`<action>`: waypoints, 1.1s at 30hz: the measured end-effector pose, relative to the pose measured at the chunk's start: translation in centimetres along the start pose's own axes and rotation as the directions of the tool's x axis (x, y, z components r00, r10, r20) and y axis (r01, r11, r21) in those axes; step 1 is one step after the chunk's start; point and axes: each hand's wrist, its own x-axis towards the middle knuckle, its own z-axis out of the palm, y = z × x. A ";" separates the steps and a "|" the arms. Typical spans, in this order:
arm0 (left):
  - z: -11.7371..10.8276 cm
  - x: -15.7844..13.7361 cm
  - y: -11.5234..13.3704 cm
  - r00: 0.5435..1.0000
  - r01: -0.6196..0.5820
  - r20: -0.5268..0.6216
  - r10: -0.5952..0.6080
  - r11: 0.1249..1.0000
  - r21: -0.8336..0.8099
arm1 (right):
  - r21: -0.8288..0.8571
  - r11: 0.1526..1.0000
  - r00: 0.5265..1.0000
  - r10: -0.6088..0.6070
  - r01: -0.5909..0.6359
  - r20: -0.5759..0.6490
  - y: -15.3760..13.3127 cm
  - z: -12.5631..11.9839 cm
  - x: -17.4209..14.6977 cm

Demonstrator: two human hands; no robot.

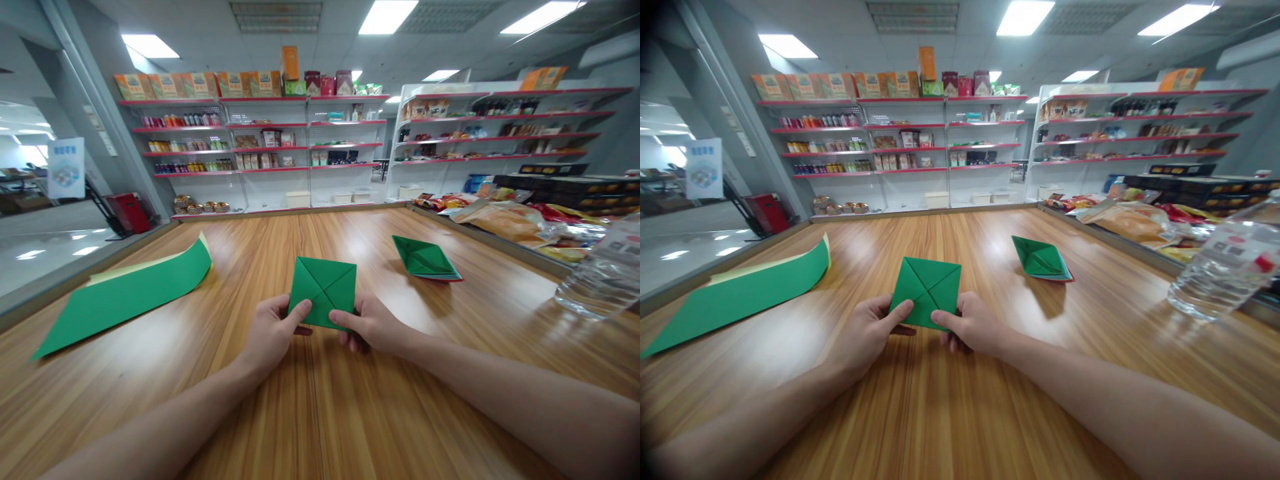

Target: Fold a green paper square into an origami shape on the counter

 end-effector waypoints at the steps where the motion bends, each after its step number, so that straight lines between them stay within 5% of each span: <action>1: -0.2 0.1 -0.1 1.000 0.014 0.025 -0.014 1.000 -0.001 | -0.023 1.000 1.000 -0.013 0.014 0.008 0.1 -0.1 0.0; 7: -1.1 0.7 -1.2 0.990 0.076 0.129 -0.065 0.994 -0.083 | -0.063 0.997 0.989 -0.030 0.040 0.144 0.6 -0.7 0.0; 10: -0.9 0.6 -1.1 0.988 0.059 0.150 -0.044 0.994 -0.094 | -0.002 1.000 0.999 -0.013 0.014 0.046 0.9 -0.4 0.3; 14: -0.2 0.0 -0.7 0.972 0.088 0.223 -0.073 0.995 -0.054 | 0.171 0.975 0.982 -0.120 0.144 -0.146 0.8 0.2 0.5; 22: 0.0 0.1 -1.1 0.983 0.101 0.157 -0.097 0.995 -0.016 | 0.120 0.983 0.975 -0.112 0.137 -0.194 1.0 0.1 0.9; 24: -0.1 0.4 -1.3 0.991 0.108 0.087 -0.100 0.990 -0.095 | 0.118 0.974 0.929 -0.144 0.194 -0.342 0.6 -0.2 1.2; 27: -0.2 0.9 -1.5 0.990 0.117 -0.048 -0.131 0.968 -0.221 | 0.107 0.938 0.738 -0.186 0.331 -0.649 -1.4 0.1 0.5; 28: -0.2 1.0 -1.5 0.987 0.121 -0.074 -0.142 0.962 -0.245 | 0.146 0.918 0.748 -0.201 0.370 -0.633 -2.5 0.6 -0.2; 29: -0.2 1.1 -1.6 0.985 0.126 -0.084 -0.152 0.959 -0.255 | 0.241 0.893 0.838 -0.220 0.379 -0.500 -3.5 1.3 -1.3; 30: -0.2 1.1 -1.6 0.984 0.131 -0.082 -0.157 0.958 -0.255 | 0.340 0.873 0.920 -0.254 0.351 -0.297 -4.6 2.1 -2.5; 31: -0.2 1.1 -1.6 0.985 0.137 -0.072 -0.160 0.958 -0.251 | 0.341 0.892 0.955 -0.278 0.297 -0.105 -5.5 2.9 -3.9; 33: -0.1 1.1 -1.6 0.985 0.152 -0.046 -0.168 0.958 -0.243 | 0.299 0.928 0.931 -0.293 0.222 0.219 -6.5 4.3 -6.4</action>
